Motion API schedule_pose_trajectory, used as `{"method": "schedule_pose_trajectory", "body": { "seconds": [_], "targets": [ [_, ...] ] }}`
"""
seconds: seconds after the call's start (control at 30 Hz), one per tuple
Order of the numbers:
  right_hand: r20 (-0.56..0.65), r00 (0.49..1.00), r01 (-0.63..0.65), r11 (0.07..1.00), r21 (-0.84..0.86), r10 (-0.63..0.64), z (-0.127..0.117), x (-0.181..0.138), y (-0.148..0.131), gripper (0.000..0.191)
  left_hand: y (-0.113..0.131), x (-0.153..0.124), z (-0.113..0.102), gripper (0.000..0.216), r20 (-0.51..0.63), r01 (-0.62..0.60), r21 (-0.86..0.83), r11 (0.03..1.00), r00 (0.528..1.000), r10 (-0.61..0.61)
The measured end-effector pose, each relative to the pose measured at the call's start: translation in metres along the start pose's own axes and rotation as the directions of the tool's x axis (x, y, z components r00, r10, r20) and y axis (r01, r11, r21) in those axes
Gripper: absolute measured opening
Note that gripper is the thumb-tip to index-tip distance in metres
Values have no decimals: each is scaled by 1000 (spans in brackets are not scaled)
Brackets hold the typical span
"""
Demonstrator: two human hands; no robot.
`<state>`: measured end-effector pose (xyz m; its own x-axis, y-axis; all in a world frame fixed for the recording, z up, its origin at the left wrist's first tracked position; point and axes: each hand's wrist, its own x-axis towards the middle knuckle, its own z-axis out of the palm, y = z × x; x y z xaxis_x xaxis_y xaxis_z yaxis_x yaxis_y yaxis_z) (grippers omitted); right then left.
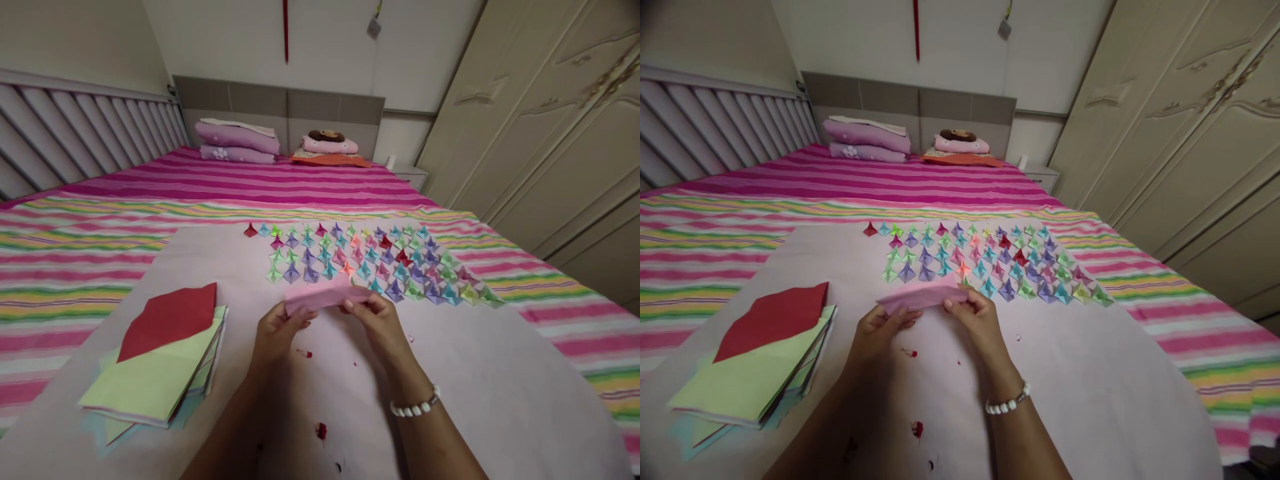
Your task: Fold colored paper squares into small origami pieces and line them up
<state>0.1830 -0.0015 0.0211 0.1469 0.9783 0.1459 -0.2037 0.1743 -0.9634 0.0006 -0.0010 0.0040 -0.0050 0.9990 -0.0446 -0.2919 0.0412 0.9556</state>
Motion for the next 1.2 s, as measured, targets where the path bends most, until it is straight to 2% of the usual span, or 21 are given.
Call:
{"method": "schedule_pose_trajectory", "body": {
  "seconds": [0.2, 0.5, 0.67, 0.83, 0.93, 1.03, 1.1, 1.2],
  "targets": [
    [-5, 997, -74, 997, -5, 74, 1, -1, 3, 22, 1, 4, 0, 31, -63, 7, -177, 984, 998, -19],
    [8, 982, -189, 982, 18, 189, 7, -3, 0, 28, 5, 3, 2, 34, -147, -41, -247, 968, 989, 4],
    [10, 981, -196, 979, 60, 196, 7, -2, 0, 31, 0, 5, -3, 34, -154, -65, -138, 988, 987, 44],
    [-46, 998, -40, 995, -91, 36, 6, -1, 2, 30, 1, 5, -6, 31, -122, -190, 82, 978, 972, 199],
    [-61, 997, 36, 985, -168, -47, 4, 0, 1, 29, 5, 2, -5, 35, -82, -135, 102, 986, 986, 143],
    [-40, 994, 91, 970, -224, -103, 3, -1, -2, 23, 7, 0, -5, 36, -97, -56, 42, 998, 994, 59],
    [-6, 999, 46, 977, -210, -48, 3, -3, -5, 20, 7, 0, -6, 37, -98, -32, -4, 999, 995, 32],
    [11, 997, -72, 995, -73, 73, 5, -4, -8, 21, 9, 0, -5, 41, -75, 20, -37, 999, 997, -23]
  ]
}}
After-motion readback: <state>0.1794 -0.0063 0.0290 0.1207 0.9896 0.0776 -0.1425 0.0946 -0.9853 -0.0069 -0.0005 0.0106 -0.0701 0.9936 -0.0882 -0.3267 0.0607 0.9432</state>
